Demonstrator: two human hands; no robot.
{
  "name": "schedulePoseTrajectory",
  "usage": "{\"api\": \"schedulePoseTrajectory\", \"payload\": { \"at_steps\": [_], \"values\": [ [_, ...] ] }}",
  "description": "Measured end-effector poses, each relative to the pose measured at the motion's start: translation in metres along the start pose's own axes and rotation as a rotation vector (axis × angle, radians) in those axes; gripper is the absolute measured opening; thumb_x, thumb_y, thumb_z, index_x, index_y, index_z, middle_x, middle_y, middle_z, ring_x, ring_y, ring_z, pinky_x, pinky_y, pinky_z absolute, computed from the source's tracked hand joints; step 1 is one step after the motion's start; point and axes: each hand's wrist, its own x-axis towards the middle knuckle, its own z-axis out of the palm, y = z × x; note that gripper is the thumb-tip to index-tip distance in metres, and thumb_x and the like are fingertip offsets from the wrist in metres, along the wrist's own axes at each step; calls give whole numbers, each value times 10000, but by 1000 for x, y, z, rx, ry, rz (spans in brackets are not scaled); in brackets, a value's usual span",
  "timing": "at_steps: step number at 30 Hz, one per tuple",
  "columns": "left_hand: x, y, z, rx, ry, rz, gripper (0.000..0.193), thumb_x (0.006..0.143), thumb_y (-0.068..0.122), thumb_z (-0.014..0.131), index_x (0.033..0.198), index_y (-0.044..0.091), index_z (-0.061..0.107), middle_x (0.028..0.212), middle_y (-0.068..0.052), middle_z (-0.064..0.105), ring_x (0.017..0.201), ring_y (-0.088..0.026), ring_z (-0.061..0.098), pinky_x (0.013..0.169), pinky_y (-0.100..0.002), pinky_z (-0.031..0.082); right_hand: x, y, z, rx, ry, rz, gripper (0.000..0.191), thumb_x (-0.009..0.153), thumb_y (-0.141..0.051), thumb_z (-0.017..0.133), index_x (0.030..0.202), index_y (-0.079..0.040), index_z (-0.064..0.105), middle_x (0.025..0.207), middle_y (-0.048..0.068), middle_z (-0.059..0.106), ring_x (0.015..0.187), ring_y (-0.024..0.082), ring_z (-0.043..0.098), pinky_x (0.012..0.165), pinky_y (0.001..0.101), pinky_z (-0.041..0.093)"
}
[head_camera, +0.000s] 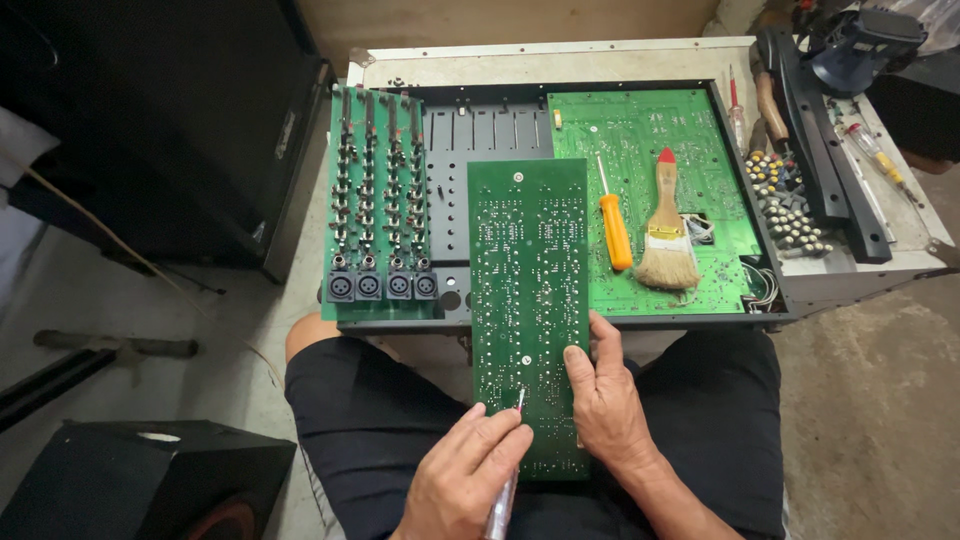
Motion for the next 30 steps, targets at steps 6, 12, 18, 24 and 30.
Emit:
{"api": "schedulePoseTrajectory", "payload": {
  "at_steps": [6,12,18,24,30],
  "values": [
    [-7,-1,12,75,20,44,361,831,80,709,1180,-12,687,1222,-205,688,1098,-340,715,1048,-527,529,0,0,0,14,-3,28,497,1015,-212,499,1477,-82,370,1174,130,734,1008,219,726,872,358,555],
    [-4,0,11,72,82,52,344,848,80,711,1183,6,692,1218,-182,697,1078,-331,731,1020,-506,558,0,5,1,6,6,16,496,1016,-212,504,1474,-73,375,1179,132,732,999,221,723,867,356,553],
    [-2,0,8,56,80,51,347,836,83,729,1176,20,693,1205,-167,710,1056,-320,744,1005,-502,574,0,7,1,19,-3,52,504,1016,-205,502,1489,-85,376,1093,138,745,931,224,720,835,358,566],
    [0,4,13,48,125,26,333,855,109,812,1152,28,686,1134,-142,720,998,-308,750,975,-496,587,1,5,-1,-3,0,-15,487,1018,-192,503,1470,-69,371,1143,115,730,961,203,725,838,349,563],
    [5,6,12,50,169,-6,339,852,116,825,1148,40,678,1087,-145,727,973,-320,748,922,-458,611,1,4,0,20,0,-24,489,1021,-191,502,1475,-69,369,1160,121,722,984,201,710,854,347,557]
  ]
}}
